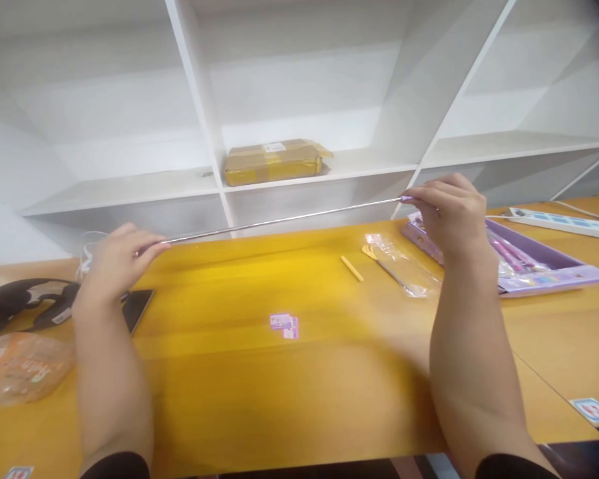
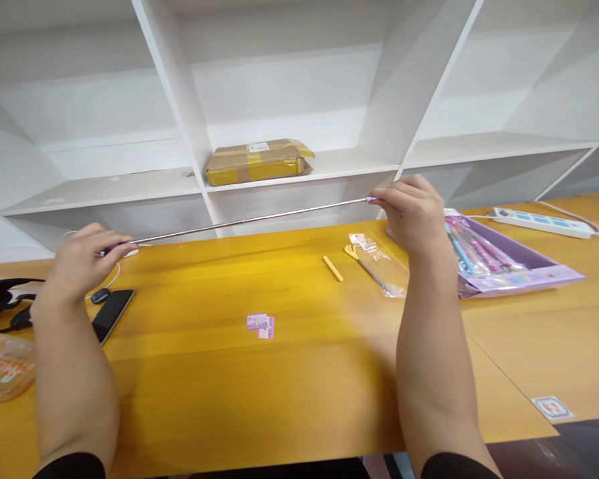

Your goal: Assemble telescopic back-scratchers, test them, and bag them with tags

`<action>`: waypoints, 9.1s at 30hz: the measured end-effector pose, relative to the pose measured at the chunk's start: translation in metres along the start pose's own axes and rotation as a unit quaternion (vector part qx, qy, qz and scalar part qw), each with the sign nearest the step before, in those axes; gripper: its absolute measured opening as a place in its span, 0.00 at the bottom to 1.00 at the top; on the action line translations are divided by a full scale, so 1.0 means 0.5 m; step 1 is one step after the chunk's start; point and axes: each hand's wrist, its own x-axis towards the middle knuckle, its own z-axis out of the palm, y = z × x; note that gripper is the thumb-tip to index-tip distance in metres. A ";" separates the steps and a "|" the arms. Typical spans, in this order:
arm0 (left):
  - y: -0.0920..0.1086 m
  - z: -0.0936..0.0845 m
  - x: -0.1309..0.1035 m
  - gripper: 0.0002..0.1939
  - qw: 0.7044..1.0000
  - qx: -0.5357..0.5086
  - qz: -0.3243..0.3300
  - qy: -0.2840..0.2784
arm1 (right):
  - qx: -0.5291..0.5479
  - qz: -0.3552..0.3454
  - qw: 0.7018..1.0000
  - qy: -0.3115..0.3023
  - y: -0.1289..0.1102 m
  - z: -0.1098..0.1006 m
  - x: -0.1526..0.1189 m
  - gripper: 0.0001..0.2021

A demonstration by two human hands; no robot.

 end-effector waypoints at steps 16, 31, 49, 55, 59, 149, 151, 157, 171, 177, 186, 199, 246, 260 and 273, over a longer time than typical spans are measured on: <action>-0.013 0.001 -0.014 0.17 0.997 0.041 -0.061 0.021 | -0.042 0.103 0.994 -0.002 0.061 -0.033 -0.042 0.17; 0.029 -0.017 -0.012 0.19 0.990 -0.014 -0.118 -0.070 | -0.121 0.059 0.989 0.055 -0.027 -0.095 -0.026 0.12; 0.060 0.013 0.016 0.21 0.993 0.080 -0.062 -0.053 | -0.163 0.218 0.957 -0.101 0.012 -0.051 -0.070 0.13; 0.059 0.037 0.027 0.19 0.997 0.065 -0.029 0.000 | -0.120 0.291 0.946 -0.071 -0.011 -0.045 -0.063 0.10; 0.040 0.047 0.029 0.20 0.996 0.090 -0.023 0.012 | -0.103 0.249 0.961 -0.066 -0.025 -0.048 -0.051 0.10; 0.286 0.460 -0.066 0.16 0.987 -0.002 0.068 -0.144 | -0.030 0.068 0.865 -0.497 -0.374 0.381 -0.132 0.21; 0.287 0.461 -0.065 0.17 0.988 0.001 0.072 -0.138 | -0.030 0.063 0.865 -0.497 -0.371 0.381 -0.132 0.20; 0.286 0.464 -0.062 0.18 0.989 0.007 0.085 -0.122 | -0.034 0.053 0.867 -0.494 -0.362 0.378 -0.129 0.19; 0.271 0.456 -0.049 0.17 0.991 0.003 0.105 -0.087 | -0.036 0.043 0.875 -0.481 -0.355 0.371 -0.126 0.16; 0.263 0.439 -0.036 0.16 0.991 0.002 0.107 -0.081 | -0.035 0.036 0.887 -0.459 -0.354 0.365 -0.118 0.19; 0.259 0.417 -0.020 0.18 0.992 -0.001 0.093 -0.085 | -0.035 0.033 0.899 -0.436 -0.345 0.357 -0.107 0.18; 0.193 0.406 -0.017 0.19 0.995 0.004 0.057 -0.083 | -0.061 0.075 0.905 -0.414 -0.284 0.334 -0.106 0.20; -0.041 0.343 -0.045 0.21 0.992 -0.021 -0.038 -0.116 | -0.081 0.323 0.892 -0.307 0.067 0.172 -0.242 0.16; -0.043 0.330 -0.039 0.22 0.993 -0.005 -0.034 -0.117 | -0.070 0.354 0.872 -0.332 0.061 0.162 -0.237 0.20; -0.048 0.324 -0.038 0.21 0.994 -0.005 -0.036 -0.105 | -0.115 0.380 0.850 -0.347 0.050 0.171 -0.228 0.12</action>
